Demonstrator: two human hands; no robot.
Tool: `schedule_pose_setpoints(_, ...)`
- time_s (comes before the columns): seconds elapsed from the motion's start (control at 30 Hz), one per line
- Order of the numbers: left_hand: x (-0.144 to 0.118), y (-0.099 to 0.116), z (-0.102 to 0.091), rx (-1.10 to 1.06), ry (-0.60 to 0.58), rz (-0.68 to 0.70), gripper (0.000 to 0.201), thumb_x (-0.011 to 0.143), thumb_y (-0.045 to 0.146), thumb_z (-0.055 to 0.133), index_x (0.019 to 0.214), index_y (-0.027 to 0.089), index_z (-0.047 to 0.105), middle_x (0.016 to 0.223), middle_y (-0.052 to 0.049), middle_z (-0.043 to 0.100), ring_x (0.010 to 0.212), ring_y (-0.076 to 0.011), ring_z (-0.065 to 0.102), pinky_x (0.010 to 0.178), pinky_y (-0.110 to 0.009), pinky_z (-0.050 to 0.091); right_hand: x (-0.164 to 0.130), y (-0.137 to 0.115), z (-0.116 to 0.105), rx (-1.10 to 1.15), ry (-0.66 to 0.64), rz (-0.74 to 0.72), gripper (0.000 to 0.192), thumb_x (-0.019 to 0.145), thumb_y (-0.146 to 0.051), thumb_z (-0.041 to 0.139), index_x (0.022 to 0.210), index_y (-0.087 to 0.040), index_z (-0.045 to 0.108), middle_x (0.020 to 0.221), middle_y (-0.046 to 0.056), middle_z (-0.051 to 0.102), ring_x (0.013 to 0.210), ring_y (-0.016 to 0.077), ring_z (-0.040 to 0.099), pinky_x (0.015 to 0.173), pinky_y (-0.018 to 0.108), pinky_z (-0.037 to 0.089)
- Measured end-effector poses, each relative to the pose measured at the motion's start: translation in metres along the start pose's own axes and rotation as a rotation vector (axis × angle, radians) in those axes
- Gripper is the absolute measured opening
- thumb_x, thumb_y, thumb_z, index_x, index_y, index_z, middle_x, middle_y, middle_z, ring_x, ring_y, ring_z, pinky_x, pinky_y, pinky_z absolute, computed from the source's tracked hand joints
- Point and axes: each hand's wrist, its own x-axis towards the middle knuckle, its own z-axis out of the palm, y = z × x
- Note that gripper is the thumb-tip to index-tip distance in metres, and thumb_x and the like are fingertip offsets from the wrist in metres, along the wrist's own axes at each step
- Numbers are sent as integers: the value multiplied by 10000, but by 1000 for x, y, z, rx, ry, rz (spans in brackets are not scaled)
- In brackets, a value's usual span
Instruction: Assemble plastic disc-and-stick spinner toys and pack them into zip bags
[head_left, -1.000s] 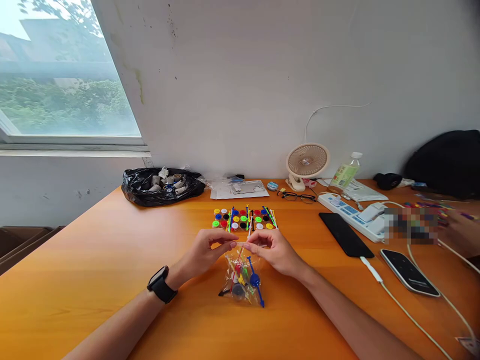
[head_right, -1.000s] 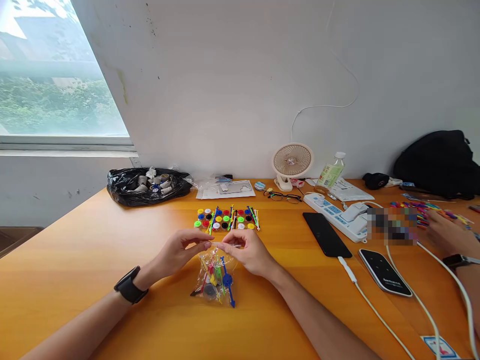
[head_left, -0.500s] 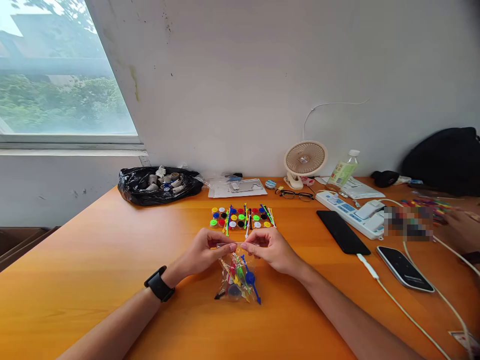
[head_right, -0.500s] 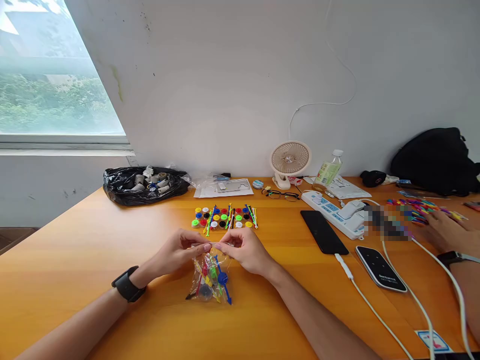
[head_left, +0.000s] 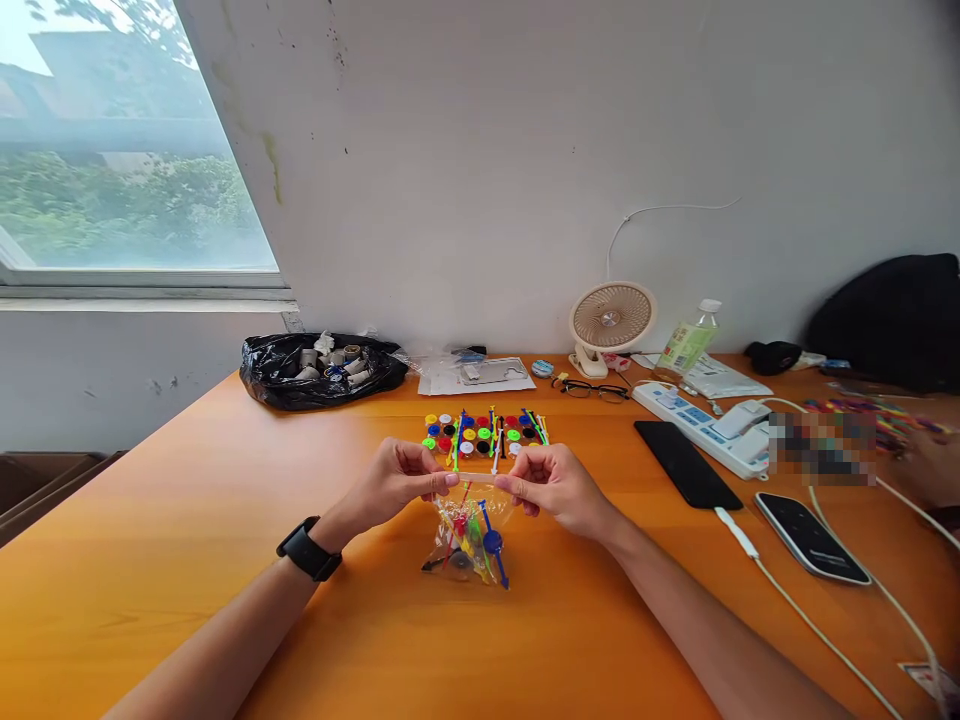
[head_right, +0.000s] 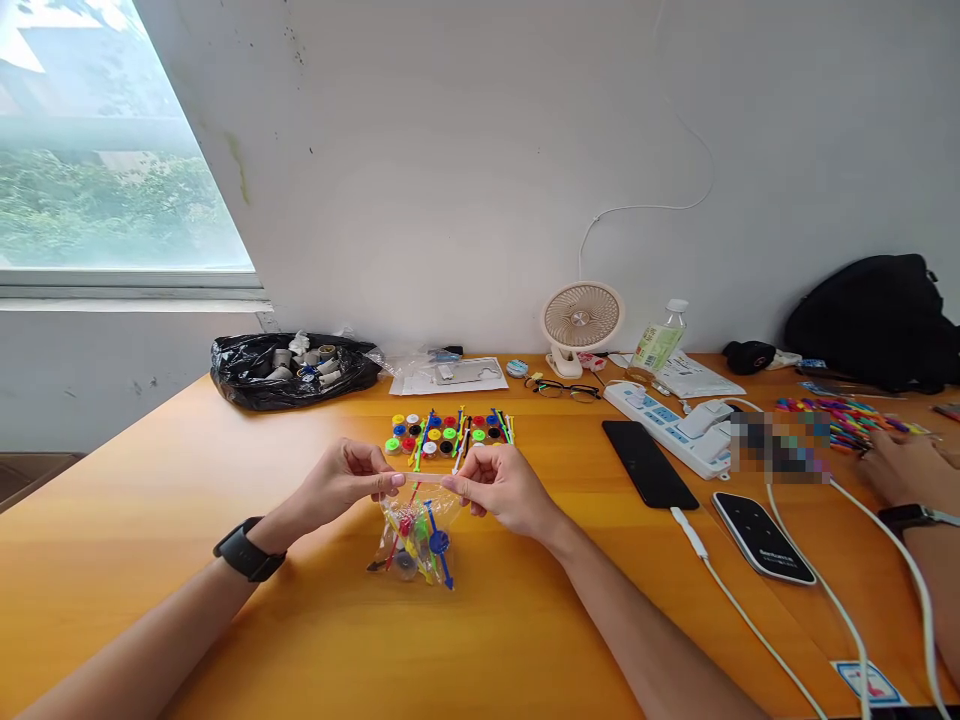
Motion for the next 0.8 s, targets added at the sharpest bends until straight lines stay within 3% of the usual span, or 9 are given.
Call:
schedule_pose_setpoints(0.17,-1,4,1,-16,-16,68,368,852,441,830,748,132,659,686,-1,656,624,-91,551,596,-205,451,2,-1,0,37,-62,-63,349,880,-489,793,842,-158,688,728,16,695,588,109,625,574,238,517)
schedule_pose_setpoints(0.3,-5,11,16,-117,-38,106,344,964,457,705,838,174,555,859,-16,642,824,-138,622,789,-273,551,5,4,4,78,-39,-78,325,901,-474,776,879,-165,676,758,12,685,619,112,614,618,252,508)
schedule_pose_setpoints(0.4,-6,14,12,-105,-53,94,348,977,463,684,845,192,511,829,1,610,787,-134,620,800,-289,574,5,7,5,147,-64,-71,313,895,-463,784,914,-168,681,779,14,683,648,121,607,648,262,500)
schedule_pose_setpoints(0.47,-7,16,-8,-40,-31,109,373,965,469,697,823,201,479,792,9,614,753,-135,632,778,-290,581,4,8,3,192,-59,-58,317,910,-474,763,917,-165,694,780,19,679,652,122,593,644,260,483)
schedule_pose_setpoints(0.57,-14,25,-59,138,3,124,386,960,502,688,833,207,474,890,-54,712,915,-210,719,838,-341,594,4,11,2,206,-25,-36,356,942,-512,706,887,-160,702,751,19,661,640,120,565,620,249,444)
schedule_pose_setpoints(0.7,-30,39,-133,538,247,137,450,927,599,674,796,210,489,918,-94,763,978,-276,743,791,-330,583,6,21,12,95,-27,-15,451,960,-596,627,846,-163,682,686,5,616,599,123,531,587,253,409)
schedule_pose_setpoints(0.8,-43,43,-169,995,410,151,432,952,610,620,848,192,638,850,-41,765,784,-218,705,742,-291,545,4,24,25,-120,-17,-79,434,999,-573,564,840,-179,656,674,-8,579,597,128,501,561,255,368)
